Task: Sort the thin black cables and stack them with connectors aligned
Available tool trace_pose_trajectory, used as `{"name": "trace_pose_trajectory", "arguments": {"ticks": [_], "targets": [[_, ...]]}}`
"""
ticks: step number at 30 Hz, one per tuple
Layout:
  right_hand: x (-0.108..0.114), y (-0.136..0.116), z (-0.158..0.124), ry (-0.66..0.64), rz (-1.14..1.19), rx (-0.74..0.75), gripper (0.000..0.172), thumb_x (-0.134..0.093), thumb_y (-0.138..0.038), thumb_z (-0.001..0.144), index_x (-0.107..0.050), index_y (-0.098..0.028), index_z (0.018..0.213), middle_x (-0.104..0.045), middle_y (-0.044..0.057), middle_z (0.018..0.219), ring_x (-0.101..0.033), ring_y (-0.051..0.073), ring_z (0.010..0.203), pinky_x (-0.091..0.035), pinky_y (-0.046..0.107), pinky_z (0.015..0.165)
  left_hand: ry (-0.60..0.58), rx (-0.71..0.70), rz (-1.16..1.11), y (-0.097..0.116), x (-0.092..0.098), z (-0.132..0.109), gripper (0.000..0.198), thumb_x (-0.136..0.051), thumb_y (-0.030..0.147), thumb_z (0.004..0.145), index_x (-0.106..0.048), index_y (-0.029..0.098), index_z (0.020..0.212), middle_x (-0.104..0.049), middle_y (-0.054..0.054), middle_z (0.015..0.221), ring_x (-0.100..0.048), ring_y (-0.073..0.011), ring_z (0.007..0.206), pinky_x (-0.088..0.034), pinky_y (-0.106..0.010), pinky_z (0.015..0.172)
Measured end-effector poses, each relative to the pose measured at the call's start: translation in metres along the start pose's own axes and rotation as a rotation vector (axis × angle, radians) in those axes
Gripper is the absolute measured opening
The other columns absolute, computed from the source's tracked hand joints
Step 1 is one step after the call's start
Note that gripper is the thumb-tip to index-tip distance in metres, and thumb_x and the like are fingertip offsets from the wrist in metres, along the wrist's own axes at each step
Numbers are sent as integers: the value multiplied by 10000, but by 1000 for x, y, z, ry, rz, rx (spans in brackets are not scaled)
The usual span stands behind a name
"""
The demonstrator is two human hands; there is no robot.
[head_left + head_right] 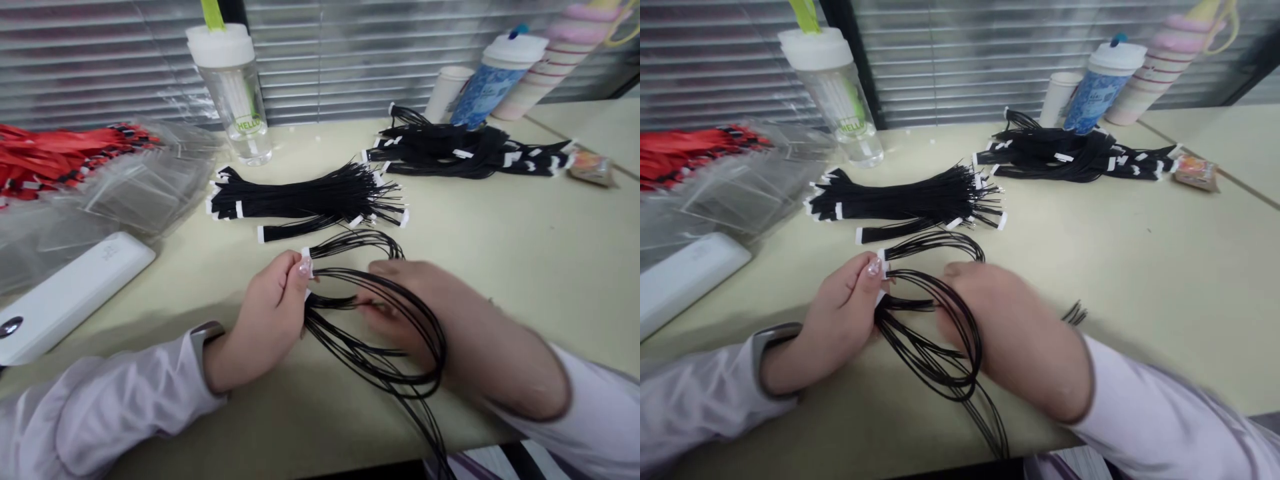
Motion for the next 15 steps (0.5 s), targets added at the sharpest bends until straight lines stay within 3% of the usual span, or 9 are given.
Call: {"name": "trace_pose_trajectory", "arguments": {"ticks": [1, 4, 5, 7, 9, 12, 15], "targets": [[12, 7, -2, 38, -41, -9, 160, -486, -132, 774, -559, -162, 635, -524, -3, 633, -443, 80, 568, -334, 219, 542, 1, 28, -17, -2, 0, 0, 318, -308, 374, 888, -410, 179, 659, -430, 23, 549, -403, -92, 473, -318, -211, 432], [59, 20, -11, 462, -347, -52, 152, -495, -210, 805, -632, -172, 750, -554, 38, 756, -479, 102, 655, -346, 238, 562, -12, 69, -76, -4, -2, 1, 330, -302, 401, 885, -423, 179, 673, -441, 23, 544, -418, -87, 448, -327, -206, 412], [67, 22, -14, 534, -460, -78, 207, -463, -260, 825, -641, -162, 791, -542, 69, 814, -483, 124, 700, -344, 258, 568, -20, 72, -93, -4, -2, 2, 327, -304, 402, 884, -419, 180, 674, -441, 24, 544, -423, -86, 450, -335, -203, 414], [70, 25, -14, 534, -602, -125, 330, -386, -333, 848, -641, -124, 841, -495, 122, 870, -474, 171, 756, -337, 291, 564, -32, 77, -118, -5, -4, 2, 321, -312, 403, 883, -409, 181, 671, -433, 28, 535, -426, -85, 453, -347, -200, 421], [67, 26, -13, 517, -579, -136, 351, -355, -322, 852, -626, -98, 865, -478, 128, 835, -464, 170, 723, -338, 295, 548, -37, 82, -128, -6, -4, 2, 314, -318, 400, 882, -406, 182, 673, -422, 32, 525, -418, -83, 446, -347, -198, 417], [68, 21, -17, 691, -407, -88, 217, -424, -228, 833, -603, -114, 786, -512, 72, 685, -456, 122, 615, -341, 269, 527, -42, 74, -131, -6, -3, 1, 312, -318, 393, 883, -406, 179, 674, -428, 30, 538, -415, -80, 447, -347, -197, 415], [75, 18, -24, 856, -277, -96, 59, -564, -182, 761, -596, -136, 742, -537, 44, 648, -488, 118, 638, -372, 265, 554, -40, 61, -127, -5, -3, 1, 322, -312, 391, 885, -400, 176, 663, -413, 31, 541, -407, -75, 455, -338, -190, 412]]}}
Point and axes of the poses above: each hand's wrist, its own z-axis towards the middle knuckle, its own x-axis out of the back of the hand, y = z × x, the point moved 5 cm from there along z, towards the middle knuckle
